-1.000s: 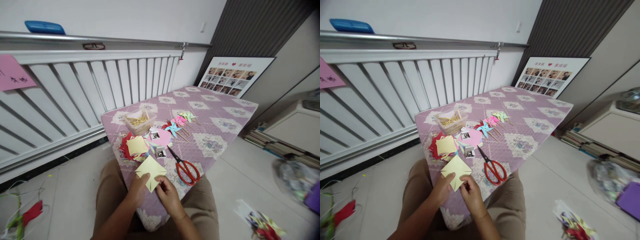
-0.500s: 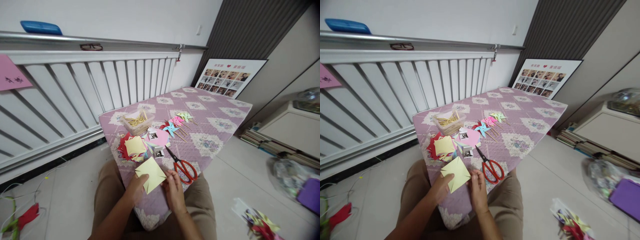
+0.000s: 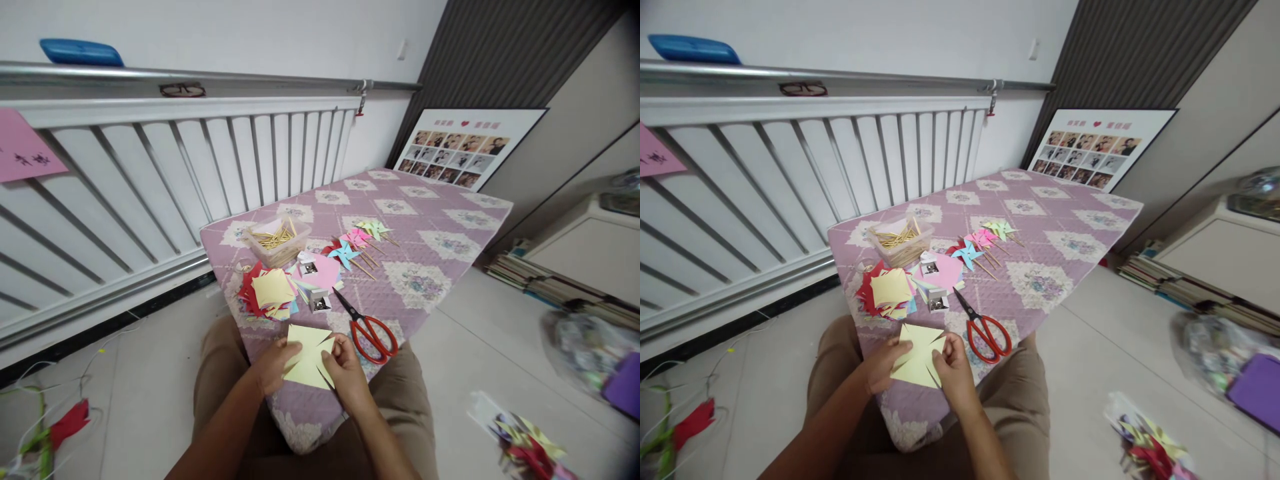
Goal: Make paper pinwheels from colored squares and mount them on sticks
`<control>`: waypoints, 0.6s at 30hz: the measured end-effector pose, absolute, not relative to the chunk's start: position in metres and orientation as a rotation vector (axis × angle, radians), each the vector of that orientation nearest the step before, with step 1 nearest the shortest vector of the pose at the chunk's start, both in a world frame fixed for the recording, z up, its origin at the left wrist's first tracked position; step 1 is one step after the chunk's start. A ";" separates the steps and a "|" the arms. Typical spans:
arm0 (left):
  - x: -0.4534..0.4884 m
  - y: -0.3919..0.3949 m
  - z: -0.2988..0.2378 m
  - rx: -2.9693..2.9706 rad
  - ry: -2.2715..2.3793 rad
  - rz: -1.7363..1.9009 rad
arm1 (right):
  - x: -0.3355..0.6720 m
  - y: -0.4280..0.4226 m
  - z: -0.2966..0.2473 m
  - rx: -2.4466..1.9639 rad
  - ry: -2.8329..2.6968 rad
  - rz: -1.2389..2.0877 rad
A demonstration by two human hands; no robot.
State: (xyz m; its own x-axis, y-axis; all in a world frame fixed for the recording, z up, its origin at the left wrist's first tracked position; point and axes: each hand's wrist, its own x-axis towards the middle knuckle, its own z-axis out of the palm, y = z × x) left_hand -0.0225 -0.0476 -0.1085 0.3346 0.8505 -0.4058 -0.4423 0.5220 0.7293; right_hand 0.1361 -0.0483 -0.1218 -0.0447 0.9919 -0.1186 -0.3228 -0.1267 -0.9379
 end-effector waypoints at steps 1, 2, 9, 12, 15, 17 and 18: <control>-0.024 -0.048 -0.109 0.540 0.814 0.909 | 0.135 -0.048 -0.123 -1.030 -0.915 1.441; -0.026 -0.047 -0.110 0.524 0.758 0.917 | 0.135 -0.048 -0.125 -1.029 -0.912 1.429; -0.037 -0.049 -0.126 0.493 0.658 0.946 | 0.137 -0.044 -0.132 -1.099 -0.830 1.299; -0.035 -0.052 -0.128 0.566 0.676 0.924 | 0.136 -0.045 -0.131 -1.098 -0.842 1.302; -0.029 -0.055 -0.124 0.623 0.752 0.938 | 0.134 -0.046 -0.130 -1.101 -0.899 1.312; -0.024 -0.056 -0.119 0.598 0.810 0.968 | 0.133 -0.047 -0.131 -1.097 -0.939 1.309; -0.022 -0.056 -0.116 0.570 0.849 0.975 | 0.132 -0.047 -0.131 -1.094 -0.952 1.300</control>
State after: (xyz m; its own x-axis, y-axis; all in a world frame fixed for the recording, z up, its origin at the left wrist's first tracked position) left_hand -0.0216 -0.0560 -0.1163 0.2945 0.8857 -0.3590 -0.4773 0.4617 0.7476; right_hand 0.1321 -0.0471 -0.1309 0.0636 0.9963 -0.0580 -0.2449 -0.0408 -0.9687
